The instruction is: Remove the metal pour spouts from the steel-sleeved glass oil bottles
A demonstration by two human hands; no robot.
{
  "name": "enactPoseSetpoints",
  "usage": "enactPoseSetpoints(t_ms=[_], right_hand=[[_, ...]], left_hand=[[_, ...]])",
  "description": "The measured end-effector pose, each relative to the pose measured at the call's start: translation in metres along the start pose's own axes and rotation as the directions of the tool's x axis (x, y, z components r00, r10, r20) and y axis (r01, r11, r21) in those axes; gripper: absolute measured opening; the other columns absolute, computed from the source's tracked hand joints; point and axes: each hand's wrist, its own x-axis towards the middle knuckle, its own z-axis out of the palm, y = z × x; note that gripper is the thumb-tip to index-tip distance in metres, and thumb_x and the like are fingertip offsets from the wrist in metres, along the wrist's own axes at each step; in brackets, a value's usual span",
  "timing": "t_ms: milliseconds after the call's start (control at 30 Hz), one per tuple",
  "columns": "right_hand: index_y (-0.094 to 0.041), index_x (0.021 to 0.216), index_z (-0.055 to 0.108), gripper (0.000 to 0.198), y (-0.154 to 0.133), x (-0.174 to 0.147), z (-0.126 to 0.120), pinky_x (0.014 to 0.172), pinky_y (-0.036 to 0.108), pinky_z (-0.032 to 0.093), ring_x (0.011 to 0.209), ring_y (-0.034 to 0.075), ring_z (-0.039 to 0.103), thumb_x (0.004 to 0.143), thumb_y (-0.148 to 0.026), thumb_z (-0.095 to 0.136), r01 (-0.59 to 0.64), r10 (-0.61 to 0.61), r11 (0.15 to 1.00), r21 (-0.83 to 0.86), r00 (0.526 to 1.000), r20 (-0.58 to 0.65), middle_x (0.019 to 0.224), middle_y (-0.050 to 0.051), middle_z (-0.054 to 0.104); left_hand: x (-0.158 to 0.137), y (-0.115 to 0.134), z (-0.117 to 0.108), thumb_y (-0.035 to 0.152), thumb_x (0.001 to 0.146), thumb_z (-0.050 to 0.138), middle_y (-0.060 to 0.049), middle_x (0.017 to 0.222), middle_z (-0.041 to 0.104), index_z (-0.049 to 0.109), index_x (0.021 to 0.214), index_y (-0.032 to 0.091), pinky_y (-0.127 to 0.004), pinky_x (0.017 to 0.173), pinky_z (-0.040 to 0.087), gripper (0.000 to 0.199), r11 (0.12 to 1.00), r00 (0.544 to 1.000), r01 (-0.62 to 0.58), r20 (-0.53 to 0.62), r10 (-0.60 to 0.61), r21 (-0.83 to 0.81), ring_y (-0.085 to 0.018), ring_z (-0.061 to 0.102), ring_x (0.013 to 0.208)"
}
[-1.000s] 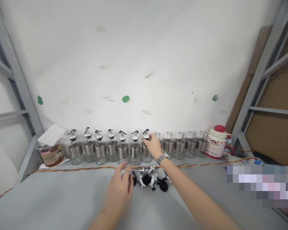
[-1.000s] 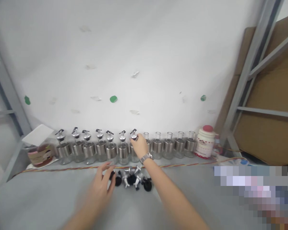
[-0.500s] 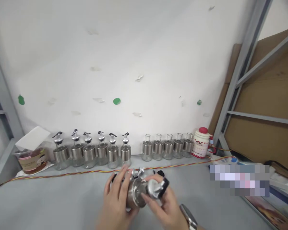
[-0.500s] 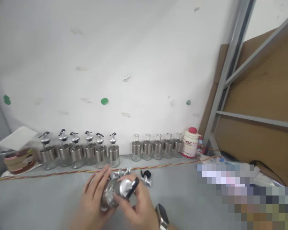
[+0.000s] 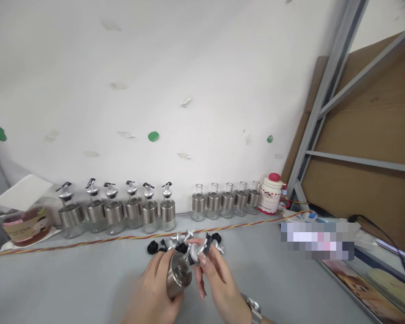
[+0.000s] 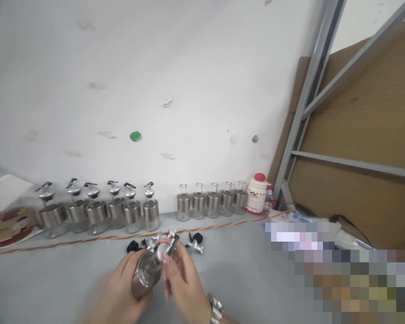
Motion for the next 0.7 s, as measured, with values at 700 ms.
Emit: enactPoseSetpoints(t_ms=[700], right_hand=[[-0.025, 0.128, 0.023, 0.052, -0.01, 0.002, -0.012, 0.055, 0.026, 0.043, 0.057, 0.012, 0.047, 0.083, -0.032, 0.047, 0.181, -0.253, 0.876, -0.448, 0.962, -0.105, 0.07, -0.002, 0.047]], left_hand=[[-0.001, -0.002, 0.0, 0.013, 0.059, 0.052, -0.009, 0.106, 0.055, 0.037, 0.113, 0.023, -0.034, 0.075, 0.05, 0.057, 0.999, 1.0, 0.002, 0.024, -0.003, 0.048, -0.025, 0.055, 0.097]])
